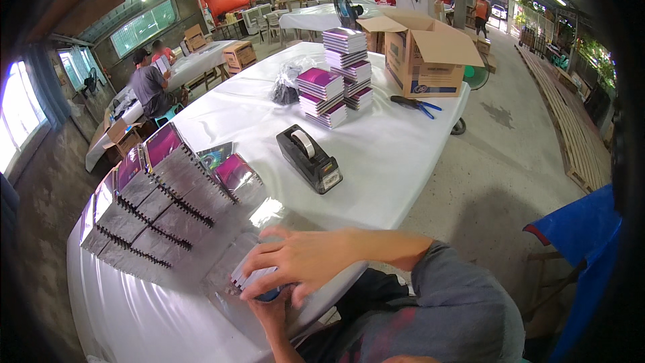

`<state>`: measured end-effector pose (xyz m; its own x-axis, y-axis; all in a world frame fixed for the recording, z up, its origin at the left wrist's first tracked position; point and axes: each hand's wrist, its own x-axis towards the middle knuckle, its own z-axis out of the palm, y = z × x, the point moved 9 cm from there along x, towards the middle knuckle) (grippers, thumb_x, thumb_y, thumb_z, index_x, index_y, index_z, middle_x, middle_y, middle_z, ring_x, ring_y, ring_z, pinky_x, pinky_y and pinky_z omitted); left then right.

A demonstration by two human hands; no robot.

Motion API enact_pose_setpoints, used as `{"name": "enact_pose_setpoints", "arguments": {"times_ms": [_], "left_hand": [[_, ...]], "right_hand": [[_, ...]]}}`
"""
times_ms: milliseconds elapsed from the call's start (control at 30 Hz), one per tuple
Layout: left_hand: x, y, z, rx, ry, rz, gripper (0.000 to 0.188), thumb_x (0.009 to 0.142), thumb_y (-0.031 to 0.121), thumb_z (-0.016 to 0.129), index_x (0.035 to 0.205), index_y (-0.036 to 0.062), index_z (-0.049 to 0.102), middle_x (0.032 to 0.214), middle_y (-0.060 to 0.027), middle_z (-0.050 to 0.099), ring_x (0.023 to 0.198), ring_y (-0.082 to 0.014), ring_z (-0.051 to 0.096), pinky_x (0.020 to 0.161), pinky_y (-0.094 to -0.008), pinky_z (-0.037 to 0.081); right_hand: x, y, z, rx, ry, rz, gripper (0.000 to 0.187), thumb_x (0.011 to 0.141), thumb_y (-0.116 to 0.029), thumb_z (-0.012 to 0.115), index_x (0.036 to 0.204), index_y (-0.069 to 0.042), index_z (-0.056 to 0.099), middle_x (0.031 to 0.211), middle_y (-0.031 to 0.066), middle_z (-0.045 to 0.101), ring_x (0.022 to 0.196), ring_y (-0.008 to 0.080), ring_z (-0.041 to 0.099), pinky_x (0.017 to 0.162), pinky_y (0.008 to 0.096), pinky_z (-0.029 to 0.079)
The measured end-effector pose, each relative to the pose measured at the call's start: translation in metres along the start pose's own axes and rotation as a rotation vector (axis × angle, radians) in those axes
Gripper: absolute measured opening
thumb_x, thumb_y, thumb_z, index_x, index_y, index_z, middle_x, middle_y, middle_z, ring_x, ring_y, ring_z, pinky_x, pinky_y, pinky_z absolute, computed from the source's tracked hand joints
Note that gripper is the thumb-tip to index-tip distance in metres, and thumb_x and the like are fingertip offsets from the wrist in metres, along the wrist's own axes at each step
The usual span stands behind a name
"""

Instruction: The person wraps spiral-bound notebooks in clear plastic sleeves and seals them with a tape dispenser. They handle notebooks one at a time, place them in sleeves, and apply tape to close the packaging.

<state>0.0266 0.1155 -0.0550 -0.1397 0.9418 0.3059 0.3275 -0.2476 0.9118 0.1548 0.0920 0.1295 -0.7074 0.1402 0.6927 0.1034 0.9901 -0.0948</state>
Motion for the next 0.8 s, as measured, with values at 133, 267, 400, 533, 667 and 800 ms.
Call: {"name": "enact_pose_setpoints", "arguments": {"times_ms": [133, 267, 400, 533, 667, 800], "left_hand": [[0.001, -0.009, 0.006, -0.020, -0.012, -0.088, 0.093, 0.048, 0.010, 0.088, 0.129, 0.0001, 0.042, 0.123, -0.0136, 0.053, 0.113, -0.0290, 0.051, 0.098, -0.0379, 0.039], [0.001, -0.018, 0.000, 0.066, 0.030, -0.045, 0.086, 0.045, 0.007, 0.088, 0.122, 0.0010, 0.050, 0.118, -0.0112, 0.056, 0.108, -0.0275, 0.054, 0.095, -0.0368, 0.041], [0.002, -0.020, 0.002, 0.026, -0.017, -0.127, 0.079, 0.045, 0.007, 0.088, 0.117, 0.0012, 0.055, 0.115, -0.0104, 0.059, 0.105, -0.0269, 0.055, 0.094, -0.0364, 0.042], [-0.001, -0.015, -0.002, -0.011, 0.081, -0.083, 0.077, 0.046, 0.009, 0.089, 0.116, 0.0016, 0.055, 0.114, -0.0107, 0.059, 0.106, -0.0269, 0.054, 0.093, -0.0358, 0.041], [-0.001, -0.018, 0.004, 0.006, -0.001, -0.164, 0.074, 0.048, 0.010, 0.088, 0.113, 0.0014, 0.056, 0.112, -0.0105, 0.058, 0.107, -0.0266, 0.053, 0.092, -0.0359, 0.041], [-0.002, -0.035, -0.004, 0.182, 0.058, 0.053, 0.076, 0.051, 0.011, 0.088, 0.117, 0.0010, 0.052, 0.113, -0.0114, 0.057, 0.105, -0.0262, 0.054, 0.091, -0.0362, 0.042]], "right_hand": [[-0.032, 0.027, 0.039, -0.341, -0.311, -0.059, 0.040, 0.072, -0.018, 0.065, 0.112, -0.018, 0.057, 0.094, 0.0010, 0.060, 0.099, 0.0197, 0.056, 0.083, 0.0365, 0.044], [-0.026, 0.033, 0.045, -0.237, -0.537, -0.093, 0.023, 0.076, -0.016, 0.060, 0.098, -0.015, 0.059, 0.089, -0.0004, 0.058, 0.093, 0.0182, 0.056, 0.080, 0.0315, 0.042], [-0.013, 0.023, 0.024, -0.069, -0.222, -0.169, 0.013, 0.075, -0.017, 0.061, 0.088, -0.015, 0.060, 0.083, -0.0013, 0.059, 0.084, 0.0159, 0.058, 0.084, 0.0341, 0.039], [-0.020, 0.033, 0.050, -0.079, -0.489, -0.152, 0.014, 0.074, -0.019, 0.064, 0.088, -0.018, 0.062, 0.088, -0.0015, 0.060, 0.087, 0.0147, 0.058, 0.091, 0.0401, 0.034], [-0.014, 0.039, 0.043, 0.173, -0.404, -0.038, 0.014, 0.076, -0.023, 0.066, 0.089, -0.018, 0.063, 0.086, -0.0024, 0.060, 0.087, 0.0155, 0.059, 0.092, 0.0411, 0.033], [0.002, 0.022, 0.014, 0.197, -0.144, -0.126, 0.028, 0.078, -0.022, 0.066, 0.105, -0.018, 0.063, 0.076, -0.0029, 0.061, 0.081, 0.0173, 0.060, 0.094, 0.0431, 0.034]]}}
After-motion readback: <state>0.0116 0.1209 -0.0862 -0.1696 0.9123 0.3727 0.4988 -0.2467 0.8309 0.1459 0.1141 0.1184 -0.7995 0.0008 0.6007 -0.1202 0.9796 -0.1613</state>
